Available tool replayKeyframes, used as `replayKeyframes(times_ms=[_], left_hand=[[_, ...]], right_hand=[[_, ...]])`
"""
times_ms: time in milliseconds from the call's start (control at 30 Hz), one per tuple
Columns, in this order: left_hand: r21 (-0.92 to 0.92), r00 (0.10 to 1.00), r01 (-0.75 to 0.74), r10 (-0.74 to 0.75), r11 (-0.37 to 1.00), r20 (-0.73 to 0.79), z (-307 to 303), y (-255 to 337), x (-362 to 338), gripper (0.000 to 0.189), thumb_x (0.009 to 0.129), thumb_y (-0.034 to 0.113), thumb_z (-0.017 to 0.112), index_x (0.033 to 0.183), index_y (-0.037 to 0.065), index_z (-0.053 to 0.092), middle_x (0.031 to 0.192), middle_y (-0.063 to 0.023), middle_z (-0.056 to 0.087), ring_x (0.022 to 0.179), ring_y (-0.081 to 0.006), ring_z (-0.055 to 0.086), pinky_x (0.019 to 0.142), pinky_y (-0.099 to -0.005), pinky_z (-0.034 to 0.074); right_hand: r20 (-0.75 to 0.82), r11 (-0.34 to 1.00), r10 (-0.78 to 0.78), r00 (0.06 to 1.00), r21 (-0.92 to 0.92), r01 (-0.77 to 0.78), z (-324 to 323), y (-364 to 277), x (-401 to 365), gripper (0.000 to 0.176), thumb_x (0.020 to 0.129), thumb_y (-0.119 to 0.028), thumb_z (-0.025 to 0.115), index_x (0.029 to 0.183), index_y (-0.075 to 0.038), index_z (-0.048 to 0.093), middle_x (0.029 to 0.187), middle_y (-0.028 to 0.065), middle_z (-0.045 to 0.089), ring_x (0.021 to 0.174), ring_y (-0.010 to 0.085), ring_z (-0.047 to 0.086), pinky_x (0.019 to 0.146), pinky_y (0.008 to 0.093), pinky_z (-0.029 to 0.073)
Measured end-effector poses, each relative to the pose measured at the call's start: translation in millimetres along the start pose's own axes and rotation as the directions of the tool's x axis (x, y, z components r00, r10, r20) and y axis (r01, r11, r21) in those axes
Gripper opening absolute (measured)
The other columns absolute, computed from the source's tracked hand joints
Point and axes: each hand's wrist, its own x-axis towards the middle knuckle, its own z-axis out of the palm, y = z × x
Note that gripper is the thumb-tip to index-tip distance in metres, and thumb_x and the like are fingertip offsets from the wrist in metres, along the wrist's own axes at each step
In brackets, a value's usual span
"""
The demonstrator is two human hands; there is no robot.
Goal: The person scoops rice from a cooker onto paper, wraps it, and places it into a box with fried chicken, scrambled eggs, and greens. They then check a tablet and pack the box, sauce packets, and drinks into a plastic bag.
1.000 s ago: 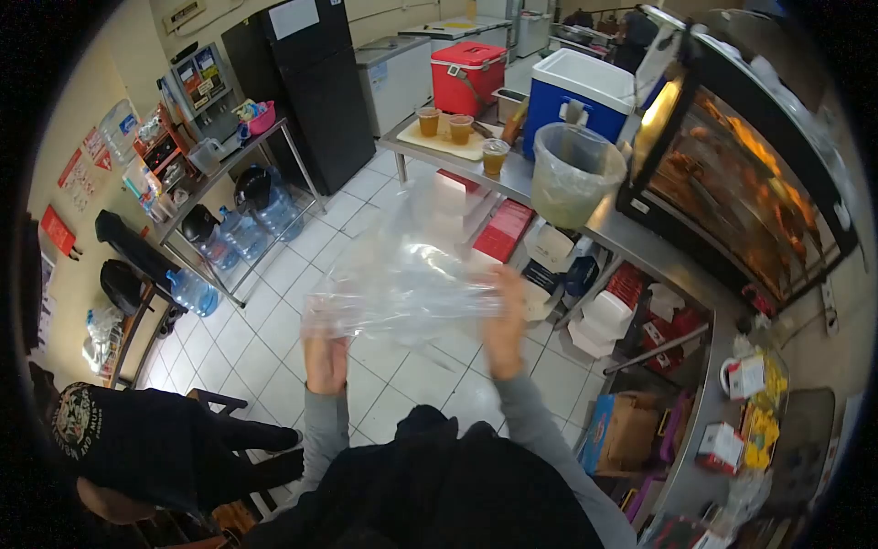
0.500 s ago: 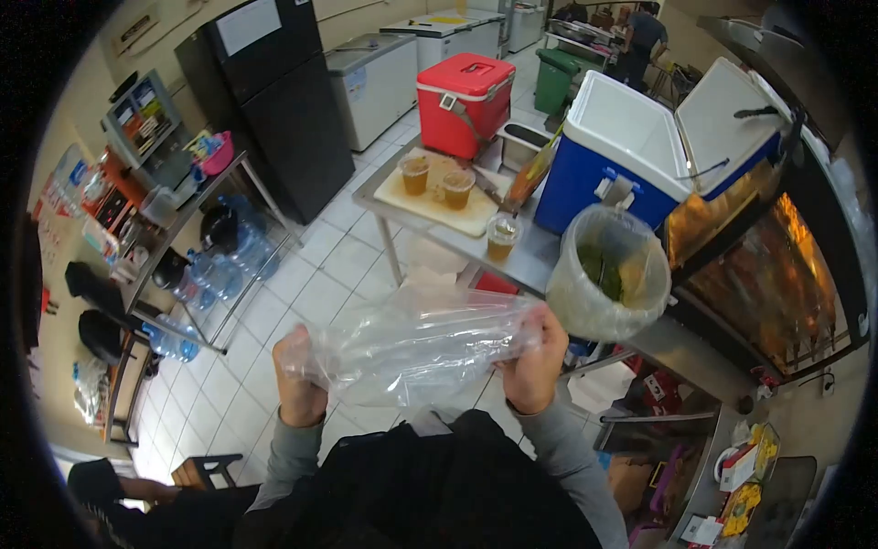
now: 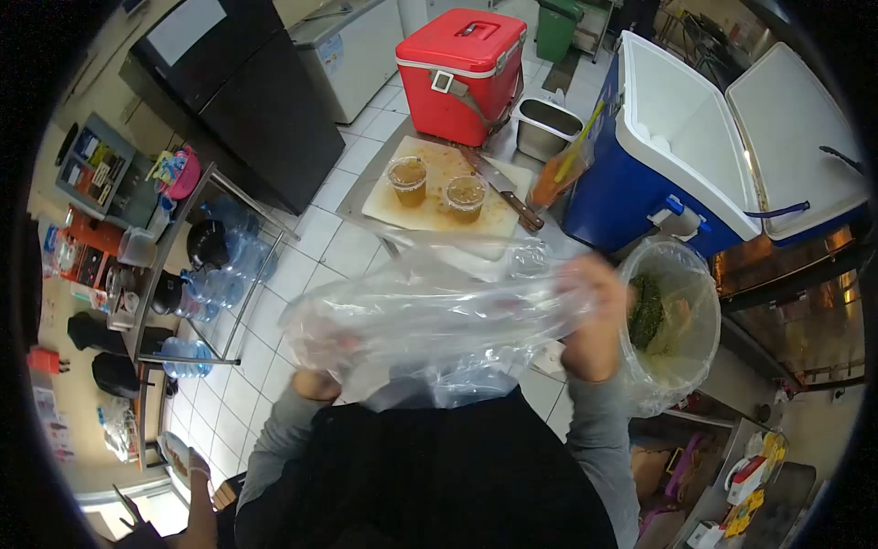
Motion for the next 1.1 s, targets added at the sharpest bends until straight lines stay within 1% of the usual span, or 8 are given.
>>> replayKeyframes(times_ms=[33,200,433,533,667,800,900,1100], left_hand=[[-0.572,0.996,-0.031,-0.019,0.82,-0.082,-8.5,21.0,11.9,0.025,0.082,0.008,0.061,0.105,-0.001,0.058,0.096,-0.0112,0.058,0.09,-0.0164,0.058,0.075,-0.0253,0.047],[0.706,0.934,-0.186,0.346,0.684,-0.09,-52.7,10.4,89.6,0.009,0.075,0.009,0.062,0.076,0.0,0.062,0.07,-0.0062,0.059,0.066,-0.0159,0.059,0.058,-0.0307,0.047],[0.61,0.882,0.306,0.023,0.731,-0.47,-131.2,-58.9,175.3,0.048,0.08,0.024,0.068,0.119,0.012,0.045,0.118,-0.0156,0.047,0.102,-0.0338,0.049,0.085,-0.0527,0.039],[0.869,0.687,-0.41,0.721,0.276,0.095,-73.9,-49.4,186.6,0.017,0.077,0.014,0.064,0.09,0.007,0.057,0.088,-0.0076,0.054,0.076,-0.0252,0.056,0.07,-0.0351,0.046],[0.482,0.658,-0.736,0.672,0.476,0.341,-40.0,-72.8,189.4,0.013,0.077,0.001,0.058,0.089,0.006,0.057,0.084,-0.0061,0.053,0.075,-0.0198,0.057,0.062,-0.0305,0.05],[-0.055,0.972,-0.173,0.161,0.983,-0.174,20.2,-55.6,206.0,0.044,0.075,-0.013,0.046,0.114,0.007,0.045,0.1,-0.0079,0.052,0.077,-0.0133,0.055,0.046,-0.0243,0.051],[-0.182,0.993,0.029,-0.049,0.983,-0.106,56.1,-80.6,197.0,0.051,0.077,-0.012,0.049,0.123,0.007,0.041,0.109,-0.0098,0.051,0.077,-0.0141,0.056,0.042,-0.0208,0.049],[0.062,0.967,0.218,-0.207,0.974,-0.15,102.8,-169.2,184.9,0.054,0.078,0.02,0.07,0.12,-0.004,0.045,0.112,-0.0113,0.048,0.097,-0.0191,0.054,0.061,-0.0288,0.051]], right_hand=[[-0.237,0.988,0.054,0.97,-0.13,-0.087,-11.4,-14.6,17.8,0.015,0.088,-0.011,0.057,0.076,-0.002,0.058,0.067,-0.0011,0.053,0.063,0.0067,0.05,0.056,0.0211,0.039],[-0.244,0.836,-0.321,0.915,-0.527,0.152,38.3,7.4,43.5,0.009,0.084,-0.008,0.059,0.079,-0.001,0.058,0.069,0.0016,0.057,0.066,0.0085,0.051,0.06,0.0212,0.04],[-0.02,0.901,0.322,0.946,-0.302,-0.313,50.5,46.3,43.1,0.012,0.069,0.0,0.06,0.074,0.001,0.049,0.066,0.006,0.052,0.068,0.0124,0.052,0.061,0.0262,0.042],[0.292,0.912,0.262,0.92,-0.386,-0.138,88.2,67.7,23.0,0.015,0.071,0.005,0.063,0.083,0.003,0.054,0.079,0.0044,0.059,0.074,0.0126,0.057,0.067,0.0239,0.044],[0.867,0.975,0.177,0.465,-0.089,-0.206,60.5,46.4,58.0,0.071,0.058,-0.033,0.085,0.116,-0.004,0.056,0.101,0.0114,0.061,0.099,0.0192,0.056,0.089,0.0314,0.042],[0.069,0.871,0.046,0.997,-0.491,-0.006,8.1,127.6,38.4,0.081,0.055,-0.039,0.083,0.124,-0.012,0.05,0.13,0.0139,0.043,0.114,0.0316,0.049,0.1,0.0393,0.035],[0.156,0.334,0.29,0.944,-0.941,0.053,-10.0,181.1,-0.9,0.079,0.054,-0.035,0.081,0.124,-0.017,0.05,0.13,0.0155,0.04,0.114,0.0343,0.048,0.096,0.0411,0.04],[-0.202,0.423,0.262,0.944,-0.855,-0.301,-31.6,106.0,-18.6,0.071,0.052,-0.024,0.079,0.118,-0.017,0.053,0.113,0.0155,0.047,0.105,0.0362,0.051,0.085,0.0435,0.046]])
